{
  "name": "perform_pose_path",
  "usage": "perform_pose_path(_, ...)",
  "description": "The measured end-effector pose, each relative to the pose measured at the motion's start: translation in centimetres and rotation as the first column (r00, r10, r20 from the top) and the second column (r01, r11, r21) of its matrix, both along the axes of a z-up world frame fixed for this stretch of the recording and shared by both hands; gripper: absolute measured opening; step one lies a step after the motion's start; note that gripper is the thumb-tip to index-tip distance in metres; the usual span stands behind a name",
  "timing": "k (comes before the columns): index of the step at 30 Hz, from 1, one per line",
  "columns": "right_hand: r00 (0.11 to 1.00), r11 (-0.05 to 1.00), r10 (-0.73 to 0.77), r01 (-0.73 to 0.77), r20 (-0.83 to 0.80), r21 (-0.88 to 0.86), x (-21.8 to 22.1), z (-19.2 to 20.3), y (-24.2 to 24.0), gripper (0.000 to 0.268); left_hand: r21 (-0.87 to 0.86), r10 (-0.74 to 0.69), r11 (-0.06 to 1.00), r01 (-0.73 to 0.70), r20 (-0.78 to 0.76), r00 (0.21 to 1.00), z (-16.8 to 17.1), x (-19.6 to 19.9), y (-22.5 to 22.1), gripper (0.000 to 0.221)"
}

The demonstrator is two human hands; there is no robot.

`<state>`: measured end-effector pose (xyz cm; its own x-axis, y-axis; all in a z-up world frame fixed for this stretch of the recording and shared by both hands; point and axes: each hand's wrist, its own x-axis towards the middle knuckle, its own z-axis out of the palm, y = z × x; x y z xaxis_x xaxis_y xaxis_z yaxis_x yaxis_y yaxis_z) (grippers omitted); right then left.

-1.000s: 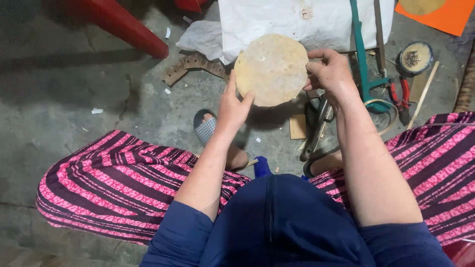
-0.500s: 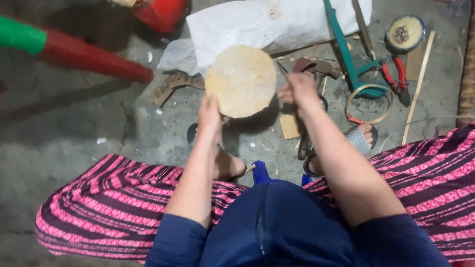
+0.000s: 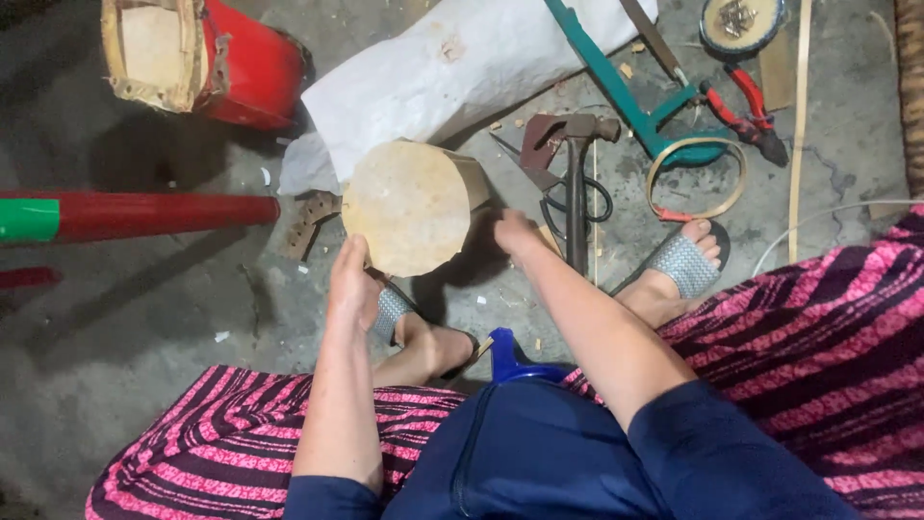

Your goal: Assembling a percussion instrument by hammering a circular wooden piece into a frame and inspecting the fit.

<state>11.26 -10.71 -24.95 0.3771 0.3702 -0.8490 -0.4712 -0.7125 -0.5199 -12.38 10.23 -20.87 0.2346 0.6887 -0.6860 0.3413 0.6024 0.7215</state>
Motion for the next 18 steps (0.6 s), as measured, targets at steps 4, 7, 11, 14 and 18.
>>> perform_pose_path(4,0.994,0.994,0.106,-0.106,0.021,-0.007,0.3,-1.5,0.0,0.055,0.003,0.013,1.0,-0.013,0.009,1.0,3.8,1.7,-1.8,0.058)
perform_pose_path(7,0.993,0.993,0.121,-0.121,0.006,-0.011,1.3,-0.5,0.4,0.056,0.017,0.017,1.0,-0.017,0.019,1.0,3.4,2.1,-1.8,0.057)
perform_pose_path(11,0.929,0.943,0.324,-0.333,0.176,0.023,4.1,2.4,1.2,0.043,0.237,-0.083,0.966,0.103,-0.093,0.992,12.2,7.6,-5.8,0.058)
perform_pose_path(14,0.943,0.946,0.25,-0.286,0.218,0.155,6.6,7.7,1.8,0.035,0.501,-0.23,0.778,0.379,-0.334,0.914,15.8,9.2,-7.6,0.062)
perform_pose_path(18,0.973,0.925,0.218,-0.23,0.073,0.301,9.2,16.0,1.3,0.038,0.681,-0.297,0.057,0.73,-0.687,0.663,14.5,10.0,-10.4,0.08)
